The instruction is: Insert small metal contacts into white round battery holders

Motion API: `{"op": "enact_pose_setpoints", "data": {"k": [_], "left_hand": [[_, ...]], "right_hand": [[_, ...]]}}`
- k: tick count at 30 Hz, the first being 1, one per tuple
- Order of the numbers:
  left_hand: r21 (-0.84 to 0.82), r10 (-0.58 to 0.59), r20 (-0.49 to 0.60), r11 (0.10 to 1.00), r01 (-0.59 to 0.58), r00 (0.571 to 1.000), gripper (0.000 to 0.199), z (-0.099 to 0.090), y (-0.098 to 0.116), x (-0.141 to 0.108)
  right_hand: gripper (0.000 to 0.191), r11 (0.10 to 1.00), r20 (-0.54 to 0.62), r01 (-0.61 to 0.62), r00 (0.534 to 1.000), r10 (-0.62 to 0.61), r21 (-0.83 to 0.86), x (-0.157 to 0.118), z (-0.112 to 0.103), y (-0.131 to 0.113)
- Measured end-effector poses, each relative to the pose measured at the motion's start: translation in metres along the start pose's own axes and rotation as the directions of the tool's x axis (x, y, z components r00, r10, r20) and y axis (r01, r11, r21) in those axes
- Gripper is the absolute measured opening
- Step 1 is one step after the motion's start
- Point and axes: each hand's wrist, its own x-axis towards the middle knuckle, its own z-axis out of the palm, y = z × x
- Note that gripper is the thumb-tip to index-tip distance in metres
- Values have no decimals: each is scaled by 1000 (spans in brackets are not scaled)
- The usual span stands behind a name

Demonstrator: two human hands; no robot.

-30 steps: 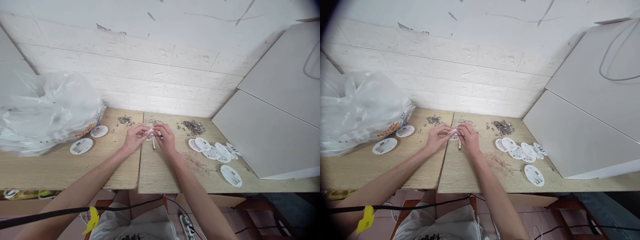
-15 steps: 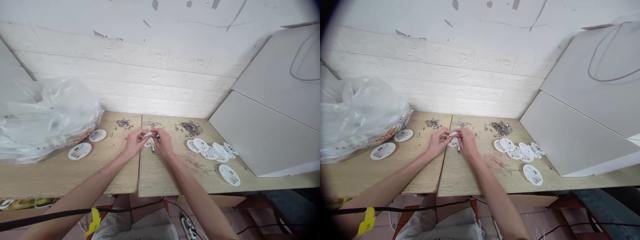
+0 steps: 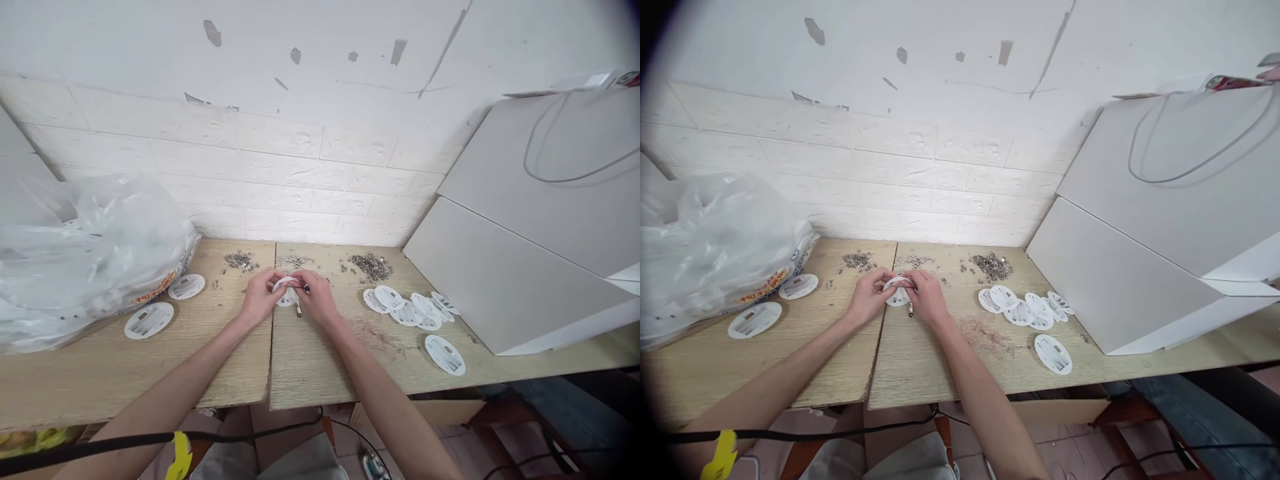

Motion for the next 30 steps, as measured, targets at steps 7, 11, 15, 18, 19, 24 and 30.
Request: {"op": "enact_pose_setpoints", "data": {"k": [7, 11, 15, 18, 19, 24, 30], "left_hand": [[-19, -62, 11, 998, 62, 998, 17, 1, -3, 1], [22, -56, -10, 998, 56, 998, 18, 1, -4, 0], [90, -50, 5, 995, 49, 999, 18, 2, -6, -1], [182, -54, 50, 982, 44, 997, 17, 1, -4, 0], [236, -62, 68, 971, 45, 996, 17, -1, -3, 0], [498, -210, 146, 860, 112, 967, 18, -9, 3, 2], [563, -325, 195, 810, 166, 925, 18, -10, 9, 1]], "right_hand": [[16, 998, -6, -50, 999, 50, 49, 1, -1, -1], [17, 976, 25, -146, 989, 144, 162, 2, -1, -3], [21, 923, 77, -302, 953, 292, 237, 4, -3, -6], [22, 885, 156, -400, 915, 372, 237, 4, -5, -5], [21, 866, 202, -433, 898, 391, 249, 4, -5, -4], [14, 738, 415, -586, 795, 443, 335, 1, -1, 4], [4, 732, 445, -638, 742, 501, 241, 2, -2, -4]]}}
